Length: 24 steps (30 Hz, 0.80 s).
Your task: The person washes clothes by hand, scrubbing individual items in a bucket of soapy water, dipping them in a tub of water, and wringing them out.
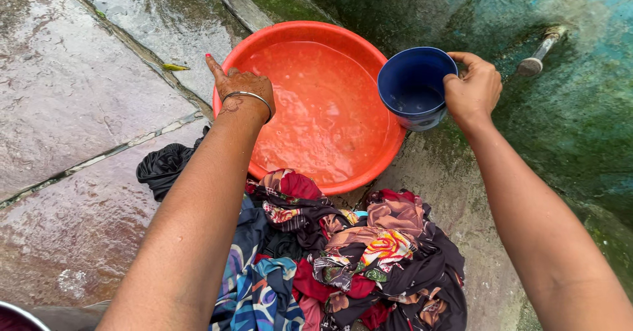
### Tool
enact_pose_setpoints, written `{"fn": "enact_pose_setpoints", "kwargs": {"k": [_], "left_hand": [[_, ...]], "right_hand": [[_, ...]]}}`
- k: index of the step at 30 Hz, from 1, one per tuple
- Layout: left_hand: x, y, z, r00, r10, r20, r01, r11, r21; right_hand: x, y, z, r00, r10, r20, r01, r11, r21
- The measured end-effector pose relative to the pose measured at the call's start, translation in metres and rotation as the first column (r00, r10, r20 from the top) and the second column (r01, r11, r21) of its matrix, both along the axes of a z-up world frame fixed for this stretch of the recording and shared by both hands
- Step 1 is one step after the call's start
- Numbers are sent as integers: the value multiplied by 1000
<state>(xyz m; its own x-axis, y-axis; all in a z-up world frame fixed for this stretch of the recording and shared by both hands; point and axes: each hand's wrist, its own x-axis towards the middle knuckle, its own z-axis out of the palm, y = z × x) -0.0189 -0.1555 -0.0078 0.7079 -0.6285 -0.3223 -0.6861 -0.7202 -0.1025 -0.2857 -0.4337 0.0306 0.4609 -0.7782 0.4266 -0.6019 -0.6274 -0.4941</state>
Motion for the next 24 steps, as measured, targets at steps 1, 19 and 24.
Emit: {"fn": "enact_pose_setpoints", "kwargs": {"k": [1, 19, 24], "left_hand": [[-1, 1, 1, 1000, -1, 1, 1, 1000, -2], [-6, -8, 2, 995, -34, 95, 37, 999, -34], [-7, -3, 13, 999, 3, 54, -3, 1000, -5]], "right_hand": [[-1, -1, 0, 1000, -2, -6, 2, 1000, -17], [-1, 10, 1, 919, -69, -389, -145, 857, -495], [40, 50, 8, 870, 99, -483, -444, 583, -680]]}}
